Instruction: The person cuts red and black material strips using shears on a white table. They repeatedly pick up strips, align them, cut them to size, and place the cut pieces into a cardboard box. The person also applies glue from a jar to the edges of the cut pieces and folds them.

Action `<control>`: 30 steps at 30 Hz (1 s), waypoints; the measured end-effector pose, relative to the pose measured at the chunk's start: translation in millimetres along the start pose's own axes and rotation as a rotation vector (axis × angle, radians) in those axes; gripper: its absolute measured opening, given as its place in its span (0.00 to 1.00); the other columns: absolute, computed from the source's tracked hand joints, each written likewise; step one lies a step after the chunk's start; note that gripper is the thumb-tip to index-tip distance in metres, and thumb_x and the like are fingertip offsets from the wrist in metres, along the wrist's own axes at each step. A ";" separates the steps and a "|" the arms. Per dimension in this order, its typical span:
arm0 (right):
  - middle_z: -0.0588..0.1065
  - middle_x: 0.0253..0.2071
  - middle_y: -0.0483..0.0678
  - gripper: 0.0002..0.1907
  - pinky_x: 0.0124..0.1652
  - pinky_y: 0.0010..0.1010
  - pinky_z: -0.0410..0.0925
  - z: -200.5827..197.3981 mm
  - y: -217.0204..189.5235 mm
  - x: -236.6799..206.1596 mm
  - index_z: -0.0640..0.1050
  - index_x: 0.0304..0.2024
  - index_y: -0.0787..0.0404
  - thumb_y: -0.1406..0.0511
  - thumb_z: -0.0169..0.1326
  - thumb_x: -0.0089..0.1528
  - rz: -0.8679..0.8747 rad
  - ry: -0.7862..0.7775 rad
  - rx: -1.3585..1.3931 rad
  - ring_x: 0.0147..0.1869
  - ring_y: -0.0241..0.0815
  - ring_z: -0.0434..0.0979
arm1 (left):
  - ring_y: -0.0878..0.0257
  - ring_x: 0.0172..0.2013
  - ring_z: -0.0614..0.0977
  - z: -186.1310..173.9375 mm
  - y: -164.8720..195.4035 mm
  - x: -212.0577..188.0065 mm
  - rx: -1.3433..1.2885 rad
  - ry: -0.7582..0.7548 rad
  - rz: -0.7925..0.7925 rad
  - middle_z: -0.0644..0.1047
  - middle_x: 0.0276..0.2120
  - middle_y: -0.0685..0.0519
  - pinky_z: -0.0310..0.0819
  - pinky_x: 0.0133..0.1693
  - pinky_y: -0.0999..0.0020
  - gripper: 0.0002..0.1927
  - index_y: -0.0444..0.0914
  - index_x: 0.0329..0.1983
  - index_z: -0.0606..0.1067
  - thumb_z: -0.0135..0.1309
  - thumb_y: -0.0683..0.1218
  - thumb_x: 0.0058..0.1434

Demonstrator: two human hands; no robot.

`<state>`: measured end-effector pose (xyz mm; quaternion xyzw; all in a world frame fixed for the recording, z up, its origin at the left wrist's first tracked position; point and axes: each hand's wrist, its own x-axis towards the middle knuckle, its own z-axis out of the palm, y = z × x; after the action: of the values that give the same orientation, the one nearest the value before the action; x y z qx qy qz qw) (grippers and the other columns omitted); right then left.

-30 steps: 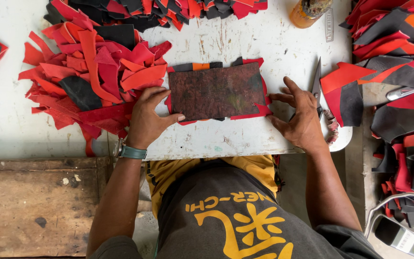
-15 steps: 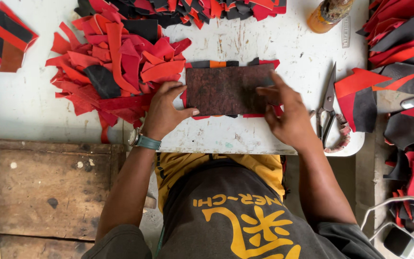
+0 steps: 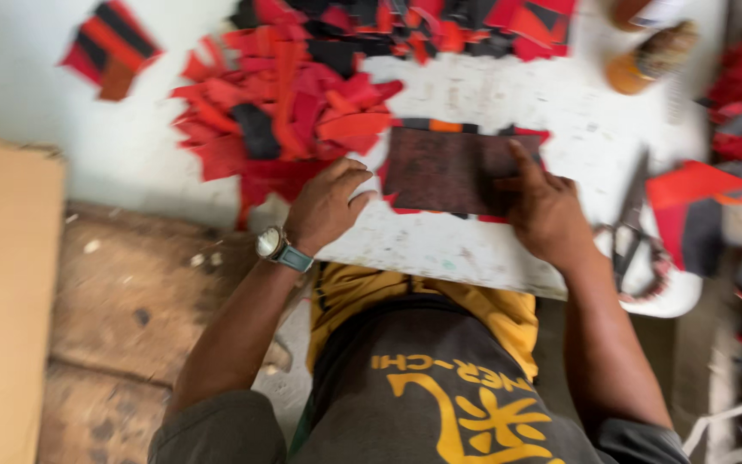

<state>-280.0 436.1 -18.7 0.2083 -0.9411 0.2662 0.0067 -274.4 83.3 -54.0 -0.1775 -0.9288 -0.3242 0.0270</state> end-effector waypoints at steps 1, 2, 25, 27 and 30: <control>0.82 0.47 0.47 0.44 0.57 0.46 0.65 1.2 -1.8 2.6 0.58 0.76 0.61 0.71 0.52 0.56 0.003 -0.005 0.008 0.55 0.53 0.80 | 0.49 0.50 0.80 -21.8 -14.1 -5.1 0.157 0.045 0.035 0.78 0.48 0.47 0.75 0.51 0.56 0.12 0.34 0.47 0.80 0.61 0.43 0.62; 0.82 0.46 0.47 0.43 0.58 0.46 0.65 -0.2 -3.0 3.8 0.58 0.76 0.60 0.71 0.53 0.57 0.014 -0.009 0.010 0.55 0.52 0.80 | 0.50 0.50 0.80 -47.3 -30.2 -8.2 0.306 0.083 0.077 0.79 0.47 0.48 0.76 0.52 0.55 0.07 0.36 0.43 0.80 0.59 0.41 0.63; 0.77 0.52 0.56 0.38 0.55 0.42 0.71 22.3 -85.4 46.4 0.73 0.67 0.66 0.64 0.70 0.56 -0.163 0.119 0.087 0.56 0.54 0.78 | 0.52 0.40 0.86 -146.0 -86.2 -44.7 0.142 0.354 -0.387 0.83 0.39 0.45 0.79 0.43 0.60 0.11 0.34 0.43 0.80 0.64 0.42 0.59; 0.79 0.52 0.53 0.35 0.57 0.42 0.71 25.1 -89.0 49.1 0.73 0.67 0.64 0.66 0.68 0.58 -0.181 0.121 0.102 0.56 0.53 0.79 | 0.51 0.39 0.86 -155.3 -93.1 -56.4 0.239 0.450 -0.379 0.83 0.39 0.44 0.79 0.42 0.59 0.10 0.35 0.43 0.80 0.64 0.41 0.59; 0.80 0.52 0.54 0.35 0.55 0.39 0.72 29.8 -94.3 51.7 0.72 0.68 0.65 0.66 0.67 0.59 -0.154 0.092 0.172 0.57 0.51 0.80 | 0.50 0.37 0.85 -169.9 -105.1 -68.6 0.199 0.486 -0.666 0.83 0.35 0.44 0.79 0.40 0.58 0.11 0.36 0.43 0.80 0.65 0.43 0.57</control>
<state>-286.9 328.2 9.0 0.2672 -0.8948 0.3539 0.0523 -257.7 -118.4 6.3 0.2173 -0.9289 -0.2563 0.1558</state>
